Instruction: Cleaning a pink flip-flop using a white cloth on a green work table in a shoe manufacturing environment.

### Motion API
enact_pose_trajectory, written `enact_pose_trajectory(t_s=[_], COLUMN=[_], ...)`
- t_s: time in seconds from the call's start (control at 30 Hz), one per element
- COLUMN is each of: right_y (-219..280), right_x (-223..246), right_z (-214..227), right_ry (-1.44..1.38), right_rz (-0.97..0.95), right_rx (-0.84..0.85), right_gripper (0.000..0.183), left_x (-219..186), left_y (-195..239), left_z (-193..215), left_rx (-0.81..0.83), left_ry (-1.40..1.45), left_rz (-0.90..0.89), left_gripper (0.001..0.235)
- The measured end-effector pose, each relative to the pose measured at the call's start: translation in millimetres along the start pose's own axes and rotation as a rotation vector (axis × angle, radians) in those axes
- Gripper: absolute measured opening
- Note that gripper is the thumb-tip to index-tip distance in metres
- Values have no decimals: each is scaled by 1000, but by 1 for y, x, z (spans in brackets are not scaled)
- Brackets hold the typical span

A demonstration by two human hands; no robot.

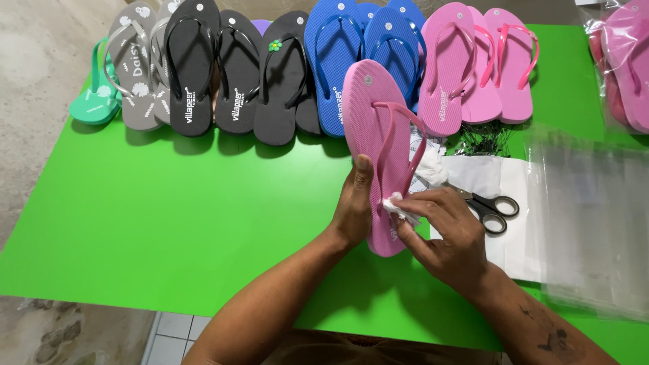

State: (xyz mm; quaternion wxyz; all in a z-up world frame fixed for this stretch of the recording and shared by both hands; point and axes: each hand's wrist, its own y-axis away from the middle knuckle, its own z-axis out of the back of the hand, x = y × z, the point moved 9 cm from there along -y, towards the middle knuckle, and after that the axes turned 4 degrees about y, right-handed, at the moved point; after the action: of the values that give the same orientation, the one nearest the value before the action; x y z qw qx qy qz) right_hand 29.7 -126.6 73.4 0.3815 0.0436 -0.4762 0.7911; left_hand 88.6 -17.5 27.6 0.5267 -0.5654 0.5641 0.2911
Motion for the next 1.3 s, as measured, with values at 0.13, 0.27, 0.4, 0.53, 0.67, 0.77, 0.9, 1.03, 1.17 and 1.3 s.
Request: enact_pose_trajectory(t_s=[0.13,0.27,0.4,0.53,0.67,0.77,0.9,1.03,1.17,1.3], right_y=[10,11,8,7,6,9,9,3,9,11], right_x=[-7,-14,-24,-24,-15,-12,0,7,-1,2], right_z=[-8,-7,1,-3,-9,-15,-9,-8,-16,-21], right_ry=[-62,-129,-68,-105,-191,-254,-152,-143,-227,-327], right_rz=[-5,-75,-132,-147,-133,-108,-1,39,-7,5], right_rx=[39,28,-41,-32,23,85,57,37,117,187], right_gripper=[16,13,13,11,11,10,12,16,12,10], left_x=[-3,-6,-6,-6,-7,-8,-7,-4,6,25], left_y=[-1,-2,-1,-1,0,-1,-4,-2,0,-10], left_z=[5,10,11,12,16,17,13,7,12,21], left_rx=[-14,-40,-65,-81,-104,-118,-134,-143,-152,-128], left_ry=[14,45,81,103,136,158,191,214,253,418], left_rz=[-6,-14,-19,-22,-28,-33,-36,-38,-31,48], left_gripper=[72,70,69,68,67,66,65,65,63,57])
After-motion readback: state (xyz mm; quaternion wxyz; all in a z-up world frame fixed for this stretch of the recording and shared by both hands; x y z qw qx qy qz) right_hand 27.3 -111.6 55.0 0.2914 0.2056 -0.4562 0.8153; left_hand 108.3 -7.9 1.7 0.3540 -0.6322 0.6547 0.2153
